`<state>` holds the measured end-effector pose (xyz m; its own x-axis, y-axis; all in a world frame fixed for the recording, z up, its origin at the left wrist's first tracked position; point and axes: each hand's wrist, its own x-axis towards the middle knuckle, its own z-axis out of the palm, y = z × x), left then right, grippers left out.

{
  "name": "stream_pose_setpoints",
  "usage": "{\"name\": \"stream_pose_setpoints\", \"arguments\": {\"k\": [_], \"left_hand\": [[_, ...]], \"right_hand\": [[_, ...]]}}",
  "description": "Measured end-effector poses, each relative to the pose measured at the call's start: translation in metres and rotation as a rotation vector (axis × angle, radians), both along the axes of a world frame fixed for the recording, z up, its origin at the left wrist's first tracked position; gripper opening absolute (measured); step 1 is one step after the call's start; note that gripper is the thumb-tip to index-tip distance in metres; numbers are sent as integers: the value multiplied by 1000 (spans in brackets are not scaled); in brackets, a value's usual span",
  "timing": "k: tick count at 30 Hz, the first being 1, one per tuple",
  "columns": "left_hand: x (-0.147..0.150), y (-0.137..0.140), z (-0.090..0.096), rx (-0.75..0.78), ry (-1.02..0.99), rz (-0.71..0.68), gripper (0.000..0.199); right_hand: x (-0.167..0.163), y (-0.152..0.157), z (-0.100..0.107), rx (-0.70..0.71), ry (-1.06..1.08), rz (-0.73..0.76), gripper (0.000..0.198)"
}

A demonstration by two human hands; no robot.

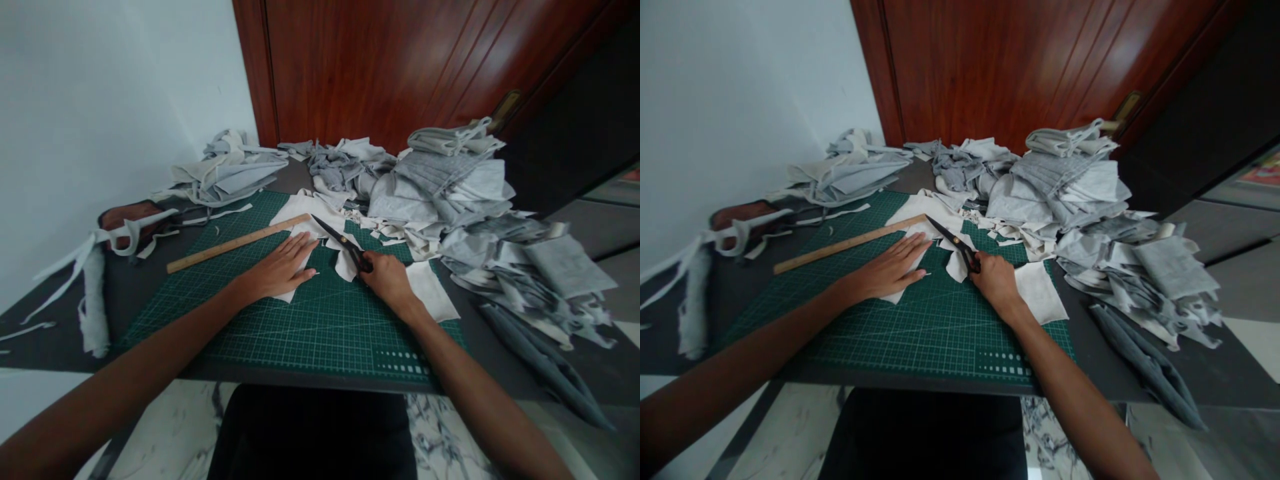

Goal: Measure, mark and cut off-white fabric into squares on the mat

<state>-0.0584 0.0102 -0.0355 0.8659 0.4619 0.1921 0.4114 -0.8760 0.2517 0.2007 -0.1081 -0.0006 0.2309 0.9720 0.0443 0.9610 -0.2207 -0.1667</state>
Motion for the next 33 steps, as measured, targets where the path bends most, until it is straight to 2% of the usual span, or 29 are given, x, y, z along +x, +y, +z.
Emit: {"name": "stream_pose_setpoints", "arguments": {"k": [5, 10, 13, 16, 18, 21, 24, 29, 31, 33], "left_hand": [[-5, 5, 4, -21, 68, -64, 74], [-13, 7, 22, -162, 82, -217, 66], [-14, 11, 28, -123, -19, -137, 63], [-14, 20, 22, 30, -122, 99, 63], [-15, 26, 15, 88, -114, 208, 58], [-18, 33, 5, 106, -76, 240, 47], [-17, 33, 0, 87, -116, 228, 38], [-9, 30, 1, -25, -256, 174, 17], [-6, 28, 4, -155, -314, 148, 10], [-5, 25, 9, -353, -418, 130, 15]], "right_hand": [[2, 1, 1, 14, 3, -35, 20], [11, 4, 0, 78, 20, -41, 20], [13, 5, -1, 157, 111, -15, 16], [14, 5, -1, 249, 314, 24, 15], [13, 5, -2, 298, 496, 60, 19], [12, 7, -5, 327, 813, 146, 29], [7, 6, -6, 284, 1151, 249, 37], [-4, 1, 0, 165, 1650, 454, 37], [-5, 0, 2, 92, 1739, 498, 37], [-3, -1, 2, 13, 1762, 518, 38]]}}
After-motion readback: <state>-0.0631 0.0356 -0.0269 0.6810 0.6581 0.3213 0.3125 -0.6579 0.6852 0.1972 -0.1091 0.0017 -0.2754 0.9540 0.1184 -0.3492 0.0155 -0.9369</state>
